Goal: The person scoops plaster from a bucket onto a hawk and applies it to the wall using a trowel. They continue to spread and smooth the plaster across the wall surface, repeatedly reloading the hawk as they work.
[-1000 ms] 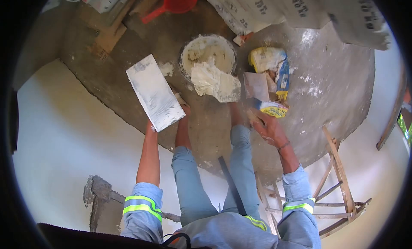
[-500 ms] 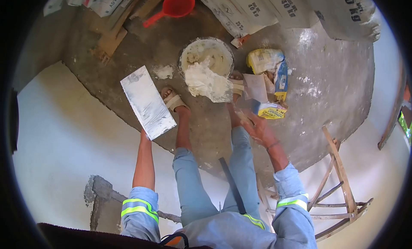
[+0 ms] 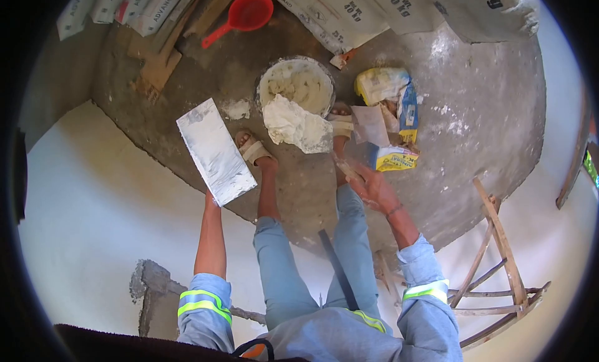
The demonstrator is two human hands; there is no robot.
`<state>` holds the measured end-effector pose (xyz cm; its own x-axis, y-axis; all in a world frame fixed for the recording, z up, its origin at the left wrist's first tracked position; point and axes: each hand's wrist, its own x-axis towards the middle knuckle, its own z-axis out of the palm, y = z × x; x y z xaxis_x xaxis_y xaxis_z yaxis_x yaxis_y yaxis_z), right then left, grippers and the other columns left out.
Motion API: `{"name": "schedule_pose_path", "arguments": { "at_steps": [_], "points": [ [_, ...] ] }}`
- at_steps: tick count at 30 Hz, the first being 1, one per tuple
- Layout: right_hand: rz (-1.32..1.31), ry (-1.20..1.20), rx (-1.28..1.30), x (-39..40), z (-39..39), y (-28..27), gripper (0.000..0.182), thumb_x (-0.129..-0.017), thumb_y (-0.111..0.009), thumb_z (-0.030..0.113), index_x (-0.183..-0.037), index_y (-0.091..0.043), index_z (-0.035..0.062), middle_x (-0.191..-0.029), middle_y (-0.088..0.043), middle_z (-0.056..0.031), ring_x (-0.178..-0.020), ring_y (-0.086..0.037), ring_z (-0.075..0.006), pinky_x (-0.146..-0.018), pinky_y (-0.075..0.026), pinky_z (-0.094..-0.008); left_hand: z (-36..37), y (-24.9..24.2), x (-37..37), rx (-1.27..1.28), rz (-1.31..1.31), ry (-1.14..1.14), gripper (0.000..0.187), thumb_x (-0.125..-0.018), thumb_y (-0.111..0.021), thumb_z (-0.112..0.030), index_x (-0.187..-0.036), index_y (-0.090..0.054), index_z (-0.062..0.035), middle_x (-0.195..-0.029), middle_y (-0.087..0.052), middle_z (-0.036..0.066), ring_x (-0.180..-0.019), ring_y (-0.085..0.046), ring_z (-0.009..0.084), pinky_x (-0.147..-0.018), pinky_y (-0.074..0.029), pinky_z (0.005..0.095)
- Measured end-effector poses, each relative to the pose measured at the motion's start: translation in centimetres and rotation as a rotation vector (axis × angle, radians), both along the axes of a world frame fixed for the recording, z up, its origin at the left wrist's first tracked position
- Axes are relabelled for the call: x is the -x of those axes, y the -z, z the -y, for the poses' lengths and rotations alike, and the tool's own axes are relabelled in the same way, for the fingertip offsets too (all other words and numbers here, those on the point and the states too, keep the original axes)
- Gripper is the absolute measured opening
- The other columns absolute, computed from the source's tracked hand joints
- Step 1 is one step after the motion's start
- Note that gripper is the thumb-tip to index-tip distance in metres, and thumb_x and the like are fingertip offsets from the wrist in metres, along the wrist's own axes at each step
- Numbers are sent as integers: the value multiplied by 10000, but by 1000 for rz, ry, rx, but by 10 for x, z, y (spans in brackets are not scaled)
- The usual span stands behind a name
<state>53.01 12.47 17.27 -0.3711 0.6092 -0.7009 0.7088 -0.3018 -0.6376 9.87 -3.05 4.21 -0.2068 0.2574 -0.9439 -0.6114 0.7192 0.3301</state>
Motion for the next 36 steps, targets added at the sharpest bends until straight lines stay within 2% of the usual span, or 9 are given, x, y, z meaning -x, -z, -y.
{"name": "schedule_pose_path", "arguments": {
  "at_steps": [2,5,11,15,20,23,25,30,36],
  "points": [
    [-31,-33,-104,2,0,-5,438,-913,-631,214,-1306,-565,32,-1132,-654,-235,-1053,-634,-348,-928,-471,-388,-4,-4,0,-15,1,2,498,-964,-564,-268,-1380,-470,-12,-1312,-563,168,-1134,-594,305,-950,-493,379],
    [-69,57,11,-1,1,-27,469,-887,-640,181,-1332,-543,68,-1154,-632,-243,-1043,-598,-440,-917,-472,-422,-3,-10,-6,-55,18,10,497,-964,-564,-266,-1381,-470,-12,-1311,-563,168,-1133,-595,306,-949,-494,379],
    [-115,30,-246,19,-29,-99,516,-804,-626,55,-1317,-564,62,-1055,-657,-199,-934,-640,-375,-845,-506,-390,-19,-28,-30,-148,75,51,493,-961,-574,-254,-1378,-469,-12,-1333,-554,161,-1174,-570,314,-982,-471,384],
    [-197,-44,-650,46,-63,-144,547,-744,-622,-22,-1286,-582,34,-1009,-664,-183,-845,-661,-333,-763,-530,-367,-53,-60,-29,-219,66,97,494,-958,-578,-251,-1378,-471,-13,-1333,-555,160,-1175,-569,312,-983,-470,384],
    [-373,8,-1000,75,-101,-201,566,-693,-641,-77,-1251,-598,12,-963,-662,-170,-776,-654,-324,-716,-541,-376,-108,-147,12,-371,-16,208,495,-955,-583,-247,-1377,-473,-14,-1334,-556,158,-1176,-569,309,-984,-469,383],
    [-423,0,-1180,85,-119,-236,485,-760,-668,-34,-1238,-590,3,-1037,-656,-201,-880,-646,-356,-774,-529,-420,-127,-216,41,-444,-72,273,495,-953,-587,-245,-1376,-474,-14,-1334,-556,156,-1177,-568,307,-984,-469,383],
    [-427,12,-1316,99,-131,-263,511,-706,-681,-84,-1206,-623,7,-993,-643,-162,-806,-661,-331,-694,-549,-403,-138,-260,55,-487,-111,310,496,-952,-589,-244,-1376,-474,-15,-1334,-556,156,-1177,-568,306,-984,-468,383],
    [-459,104,-1356,131,-140,-325,454,-744,-648,-124,-1181,-626,-5,-1059,-651,-156,-870,-665,-333,-731,-545,-385,-164,-335,54,-572,-155,355,497,-948,-595,-240,-1375,-476,-16,-1334,-557,153,-1178,-568,303,-985,-468,383],
    [-397,126,-1380,140,-136,-350,447,-745,-635,-114,-1184,-601,-33,-1052,-625,-160,-852,-631,-323,-724,-526,-393,-206,-368,31,-655,-152,414,498,-944,-601,-236,-1374,-478,-17,-1335,-558,151,-1179,-567,300,-986,-467,382]
  ]
}}
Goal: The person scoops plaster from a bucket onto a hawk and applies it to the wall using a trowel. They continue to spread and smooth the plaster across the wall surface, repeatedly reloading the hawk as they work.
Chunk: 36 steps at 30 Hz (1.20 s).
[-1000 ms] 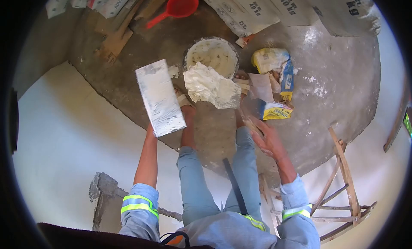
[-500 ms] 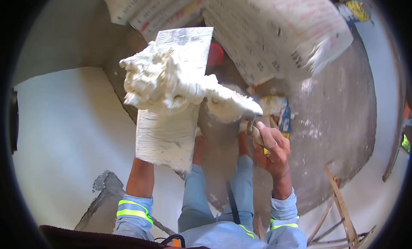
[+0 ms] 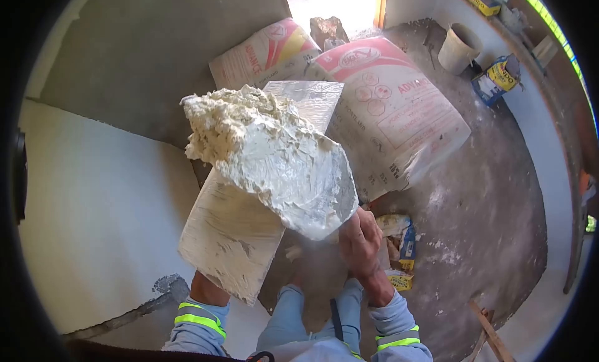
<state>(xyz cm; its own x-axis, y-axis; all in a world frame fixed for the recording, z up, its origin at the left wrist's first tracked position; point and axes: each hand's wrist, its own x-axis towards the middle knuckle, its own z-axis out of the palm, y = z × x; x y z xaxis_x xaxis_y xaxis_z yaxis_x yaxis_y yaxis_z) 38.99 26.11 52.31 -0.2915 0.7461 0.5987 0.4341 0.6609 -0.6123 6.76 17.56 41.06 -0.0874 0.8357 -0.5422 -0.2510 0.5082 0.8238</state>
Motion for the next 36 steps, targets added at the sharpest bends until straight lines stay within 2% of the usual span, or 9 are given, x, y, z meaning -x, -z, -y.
{"name": "schedule_pose_path", "arguments": {
  "at_steps": [3,6,9,13,17,20,28,33,36],
  "points": [
    [42,1,63,-4,-3,-17,399,-769,-659,-89,-1161,-604,-34,-1040,-625,-167,-855,-633,-326,-726,-525,-388,-20,-10,-11,-23,3,35,498,-942,-604,-234,-1374,-480,-18,-1335,-558,150,-1180,-566,298,-986,-466,382],
    [-37,21,101,-7,4,-15,308,-820,-649,-53,-1123,-598,-56,-962,-613,-208,-819,-605,-393,-708,-491,-439,-31,-21,-13,-48,-8,47,499,-940,-608,-232,-1373,-481,-19,-1335,-559,148,-1181,-566,296,-987,-466,381],
    [14,26,134,-12,5,-17,297,-835,-665,-35,-1123,-592,-49,-944,-608,-205,-814,-601,-392,-712,-491,-429,-40,-28,-4,-64,-23,63,500,-938,-611,-230,-1373,-482,-19,-1336,-559,147,-1181,-566,295,-987,-465,381],
    [-48,46,107,-40,20,17,301,-839,-665,-28,-1129,-591,-44,-943,-614,-202,-813,-603,-388,-714,-492,-420,-52,-32,5,-88,-33,70,501,-936,-616,-227,-1372,-483,-20,-1336,-560,146,-1182,-565,293,-988,-465,381],
    [14,20,162,-62,39,34,486,-750,-649,-106,-1221,-566,-19,-994,-651,-205,-856,-651,-374,-730,-535,-402,-60,-28,7,-95,-27,76,502,-933,-620,-224,-1372,-485,-21,-1336,-560,144,-1183,-565,290,-988,-464,380],
    [-12,-21,160,-59,44,21,411,-831,-668,-19,-1230,-570,-33,-988,-628,-205,-815,-616,-344,-723,-501,-382,-62,-24,3,-92,-22,88,503,-931,-623,-222,-1371,-486,-22,-1336,-561,143,-1183,-564,289,-989,-463,380],
    [-20,-80,334,-38,49,-38,505,-809,-692,-22,-1293,-552,-13,-1006,-647,-192,-862,-632,-334,-776,-514,-382,-72,-15,-25,-82,7,154,505,-926,-632,-216,-1370,-489,-24,-1337,-562,139,-1185,-563,284,-990,-462,379],
    [52,-62,232,-30,53,-22,533,-774,-706,-45,-1286,-566,-3,-1042,-637,-183,-922,-636,-346,-789,-527,-402,-80,-11,-36,-95,14,184,507,-922,-638,-213,-1369,-491,-25,-1337,-563,137,-1186,-562,281,-991,-461,379],
    [26,-27,225,-28,54,-10,533,-799,-703,-33,-1307,-547,11,-1040,-629,-192,-927,-616,-364,-801,-505,-412,-79,-14,-29,-97,12,177,507,-920,-641,-210,-1369,-492,-25,-1338,-563,136,-1187,-562,280,-991,-461,379]
  ]
}}
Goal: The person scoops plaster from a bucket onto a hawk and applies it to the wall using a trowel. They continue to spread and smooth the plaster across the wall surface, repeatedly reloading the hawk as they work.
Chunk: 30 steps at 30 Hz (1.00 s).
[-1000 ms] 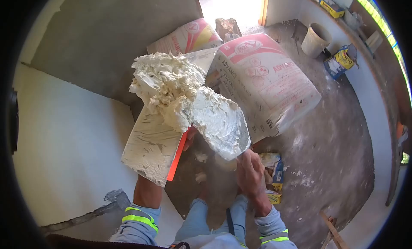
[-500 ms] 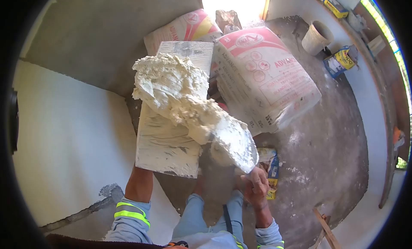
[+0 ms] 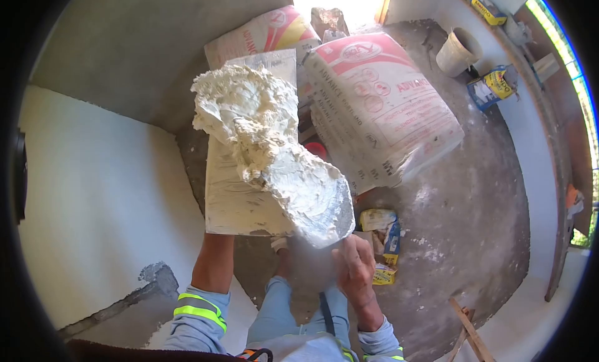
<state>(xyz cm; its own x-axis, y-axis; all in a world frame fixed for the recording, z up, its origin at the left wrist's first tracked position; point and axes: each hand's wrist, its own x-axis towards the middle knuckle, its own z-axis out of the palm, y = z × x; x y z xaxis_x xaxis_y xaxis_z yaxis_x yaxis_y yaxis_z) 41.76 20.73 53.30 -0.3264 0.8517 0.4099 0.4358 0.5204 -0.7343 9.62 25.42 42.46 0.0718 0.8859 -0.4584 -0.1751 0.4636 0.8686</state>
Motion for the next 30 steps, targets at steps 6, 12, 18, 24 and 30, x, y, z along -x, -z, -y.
{"name": "schedule_pose_path", "arguments": {
  "at_steps": [6,12,18,24,30],
  "points": [
    [8,26,3,-15,6,6,556,-817,-684,-42,-1343,-521,38,-1016,-625,-193,-890,-607,-368,-781,-501,-414,6,-14,26,-16,-26,-27,510,-916,-648,-206,-1368,-494,-27,-1338,-564,133,-1188,-561,276,-992,-460,378],
    [53,6,64,-47,20,-20,494,-768,-724,-3,-1241,-583,-26,-1067,-636,-228,-953,-633,-382,-823,-501,-411,11,-15,18,-6,-25,8,512,-912,-654,-202,-1367,-496,-28,-1339,-565,131,-1189,-561,273,-993,-459,378],
    [42,21,204,-77,-7,-82,393,-813,-692,71,-1173,-612,-63,-989,-648,-158,-840,-617,-224,-756,-492,-340,21,-1,-6,22,-2,100,514,-908,-661,-198,-1366,-498,-29,-1339,-566,128,-1190,-560,269,-994,-458,377],
    [282,-4,-63,-113,-60,-137,444,-765,-654,-28,-1207,-622,-21,-918,-683,-160,-764,-637,-226,-702,-502,-346,25,7,-21,24,9,203,516,-904,-668,-193,-1365,-500,-31,-1340,-567,126,-1192,-559,266,-994,-457,377],
    [451,-157,94,-106,-122,-192,459,-722,-673,-36,-1178,-632,-8,-933,-686,-161,-783,-648,-256,-735,-505,-341,29,11,-35,14,23,315,519,-900,-674,-189,-1364,-503,-32,-1340,-567,123,-1193,-558,263,-995,-456,376]
  ]
}}
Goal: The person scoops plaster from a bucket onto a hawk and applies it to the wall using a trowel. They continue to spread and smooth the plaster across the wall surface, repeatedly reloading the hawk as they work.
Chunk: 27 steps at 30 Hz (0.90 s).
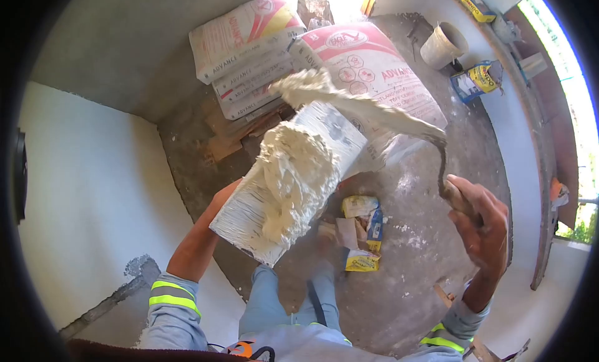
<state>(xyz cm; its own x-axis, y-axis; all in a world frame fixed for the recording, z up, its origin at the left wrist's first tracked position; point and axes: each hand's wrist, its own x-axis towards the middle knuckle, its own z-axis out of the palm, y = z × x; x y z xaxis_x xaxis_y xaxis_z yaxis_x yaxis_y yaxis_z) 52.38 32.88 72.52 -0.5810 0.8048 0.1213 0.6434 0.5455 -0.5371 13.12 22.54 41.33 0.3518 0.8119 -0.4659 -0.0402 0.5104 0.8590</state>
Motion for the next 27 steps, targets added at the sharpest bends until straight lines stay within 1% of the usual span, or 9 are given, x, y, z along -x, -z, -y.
{"name": "schedule_pose_path", "arguments": {
  "at_steps": [9,12,15,18,20,22,24,26,27],
  "points": [
    [195,-184,166,30,-11,-18,488,-686,-717,-20,-1168,-646,11,-839,-663,-165,-677,-629,-263,-621,-484,-341,5,4,4,2,2,22,523,-894,-684,-183,-1362,-506,-34,-1341,-569,120,-1195,-557,258,-997,-454,375],
    [105,-148,170,14,1,3,503,-693,-724,39,-1186,-638,-11,-788,-653,-143,-652,-609,-219,-598,-472,-331,20,9,18,23,2,-31,524,-892,-687,-181,-1362,-507,-35,-1341,-569,119,-1195,-557,256,-997,-454,375],
    [-88,63,478,-22,23,44,492,-748,-725,128,-1200,-625,-39,-748,-631,-82,-617,-562,-139,-549,-437,-284,44,13,40,58,-19,-127,525,-890,-691,-179,-1361,-508,-35,-1341,-570,117,-1196,-556,254,-997,-453,375],
    [-232,269,838,-38,57,108,464,-838,-686,237,-1206,-625,-39,-738,-598,-26,-575,-498,-76,-501,-396,-241,82,14,59,111,-43,-233,527,-888,-694,-177,-1361,-509,-36,-1342,-570,116,-1197,-556,253,-998,-453,374],
    [-230,341,1021,-21,76,165,423,-904,-634,283,-1199,-635,-19,-708,-562,6,-538,-461,-55,-463,-354,-214,112,16,64,148,-58,-311,528,-887,-696,-175,-1361,-510,-37,-1342,-570,115,-1197,-556,252,-998,-453,374],
    [-174,360,1199,8,88,230,344,-929,-589,273,-1104,-659,-15,-674,-548,13,-513,-444,-54,-440,-347,-225,137,20,65,178,-65,-385,529,-885,-699,-174,-1360,-511,-37,-1342,-571,114,-1198,-555,250,-998,-452,374],
    [-59,318,1203,34,106,327,264,-923,-577,238,-936,-657,-13,-639,-552,-5,-481,-468,-84,-422,-366,-258,161,22,67,199,-69,-443,529,-884,-701,-172,-1360,-511,-38,-1342,-571,114,-1198,-555,249,-999,-452,374],
    [70,255,1120,48,124,449,262,-888,-597,240,-821,-624,-12,-634,-579,-60,-477,-531,-145,-429,-408,-302,177,26,67,208,-72,-485,530,-883,-703,-171,-1360,-512,-38,-1342,-571,113,-1198,-555,248,-999,-452,374],
    [155,306,1153,56,132,495,266,-871,-607,244,-821,-624,-16,-649,-596,-84,-518,-571,-181,-461,-437,-332,185,28,70,210,-75,-503,531,-882,-704,-170,-1359,-513,-38,-1342,-571,112,-1199,-555,248,-999,-451,374]
  ]
}}
